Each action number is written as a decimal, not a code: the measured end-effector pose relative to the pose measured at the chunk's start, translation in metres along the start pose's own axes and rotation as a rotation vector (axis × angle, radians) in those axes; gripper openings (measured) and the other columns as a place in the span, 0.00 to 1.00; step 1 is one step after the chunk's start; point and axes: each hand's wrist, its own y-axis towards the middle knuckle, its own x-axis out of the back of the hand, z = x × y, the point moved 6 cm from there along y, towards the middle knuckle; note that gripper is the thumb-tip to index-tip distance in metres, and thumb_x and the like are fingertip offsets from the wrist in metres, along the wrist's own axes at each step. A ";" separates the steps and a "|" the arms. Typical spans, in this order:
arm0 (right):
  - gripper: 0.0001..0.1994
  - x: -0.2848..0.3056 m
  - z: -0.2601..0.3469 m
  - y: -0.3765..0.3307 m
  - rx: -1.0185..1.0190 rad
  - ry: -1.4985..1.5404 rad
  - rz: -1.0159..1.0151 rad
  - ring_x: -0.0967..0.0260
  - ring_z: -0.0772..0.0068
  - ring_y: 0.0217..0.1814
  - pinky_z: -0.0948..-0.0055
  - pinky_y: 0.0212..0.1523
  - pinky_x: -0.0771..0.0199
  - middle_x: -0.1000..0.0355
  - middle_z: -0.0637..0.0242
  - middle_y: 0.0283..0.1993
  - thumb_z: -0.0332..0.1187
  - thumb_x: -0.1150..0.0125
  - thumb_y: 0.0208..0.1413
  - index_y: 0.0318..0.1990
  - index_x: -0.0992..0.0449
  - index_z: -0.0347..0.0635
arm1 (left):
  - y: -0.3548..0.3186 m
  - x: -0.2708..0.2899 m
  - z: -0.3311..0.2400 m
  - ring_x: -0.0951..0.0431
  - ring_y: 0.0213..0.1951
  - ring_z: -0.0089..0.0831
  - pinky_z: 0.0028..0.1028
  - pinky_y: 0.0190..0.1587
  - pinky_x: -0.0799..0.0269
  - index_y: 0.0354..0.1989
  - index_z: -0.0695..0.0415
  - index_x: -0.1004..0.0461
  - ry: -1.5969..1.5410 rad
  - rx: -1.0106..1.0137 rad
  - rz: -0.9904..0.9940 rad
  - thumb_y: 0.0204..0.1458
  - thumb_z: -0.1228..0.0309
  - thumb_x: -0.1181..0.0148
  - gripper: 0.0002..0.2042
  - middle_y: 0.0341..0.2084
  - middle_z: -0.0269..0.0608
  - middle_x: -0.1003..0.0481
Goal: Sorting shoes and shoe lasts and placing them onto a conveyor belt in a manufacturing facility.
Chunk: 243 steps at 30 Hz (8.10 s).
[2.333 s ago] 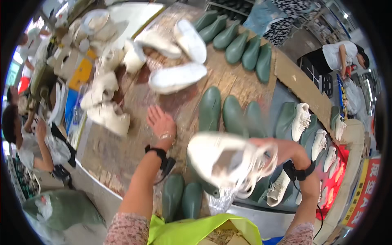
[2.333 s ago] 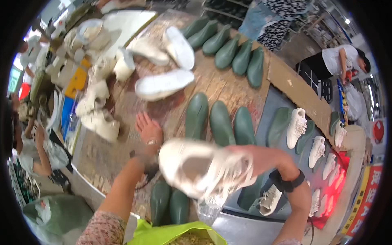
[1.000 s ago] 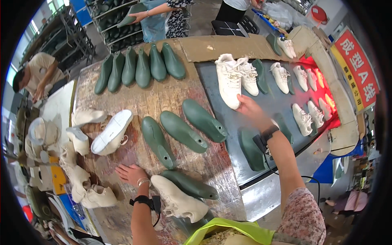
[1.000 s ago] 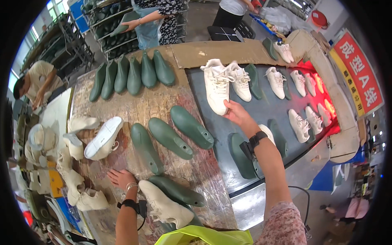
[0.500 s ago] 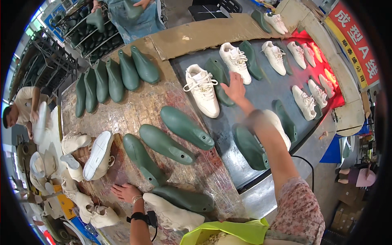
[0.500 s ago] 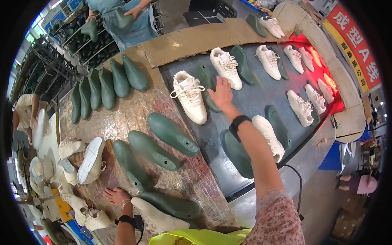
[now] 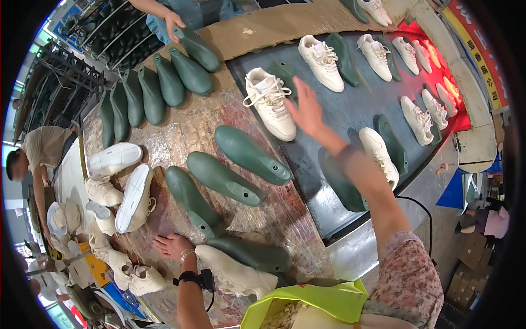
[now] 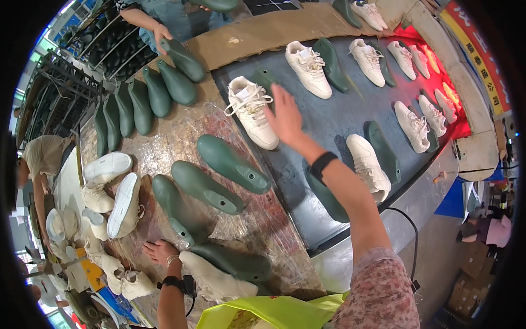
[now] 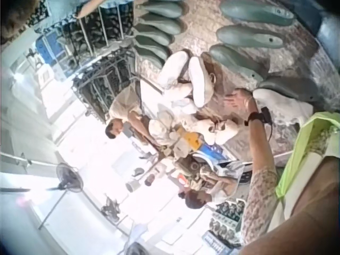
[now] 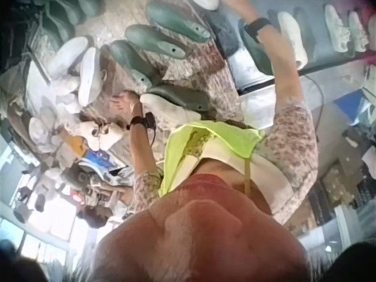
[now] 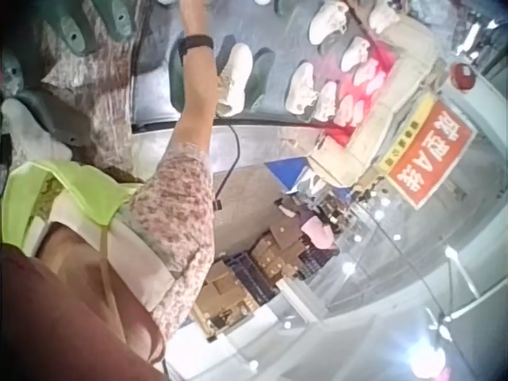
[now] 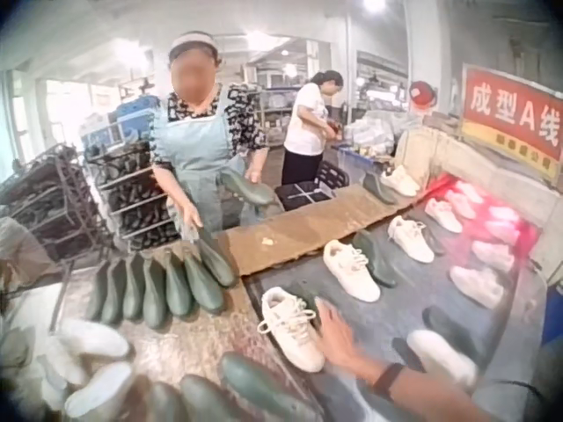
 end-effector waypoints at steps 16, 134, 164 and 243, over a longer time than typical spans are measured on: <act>0.20 -0.037 0.038 -0.021 0.111 0.205 0.404 0.35 0.45 0.50 0.60 0.52 0.34 0.33 0.55 0.53 0.37 0.42 0.49 0.52 0.29 0.52 | -0.004 -0.002 -0.006 0.52 0.66 0.40 0.41 0.64 0.57 0.61 0.59 0.45 -0.019 -0.007 0.036 0.54 0.62 0.63 0.26 0.64 0.49 0.49; 0.17 0.228 0.009 -0.543 -0.634 -0.021 1.135 0.30 0.54 0.43 0.60 0.44 0.31 0.27 0.56 0.43 0.41 0.51 0.54 0.45 0.25 0.42 | 0.033 -0.081 0.005 0.34 0.51 0.44 0.37 0.51 0.37 0.45 0.67 0.30 -0.147 -0.310 0.110 0.49 0.69 0.53 0.18 0.49 0.57 0.33; 0.23 0.135 0.197 -0.433 -0.003 0.130 0.763 0.36 0.50 0.50 0.54 0.43 0.31 0.35 0.54 0.48 0.39 0.47 0.48 0.53 0.36 0.44 | -0.223 0.058 0.102 0.47 0.61 0.56 0.44 0.62 0.50 0.60 0.67 0.45 -0.358 -0.894 0.742 0.50 0.51 0.49 0.35 0.59 0.66 0.48; 0.21 0.244 0.231 -0.493 -0.258 0.517 1.131 0.34 0.64 0.53 0.68 0.54 0.36 0.31 0.57 0.51 0.43 0.58 0.62 0.55 0.34 0.38 | -0.345 0.354 0.216 0.54 0.66 0.44 0.41 0.65 0.60 0.61 0.59 0.41 -1.171 -1.727 1.498 0.61 0.59 0.63 0.23 0.63 0.45 0.47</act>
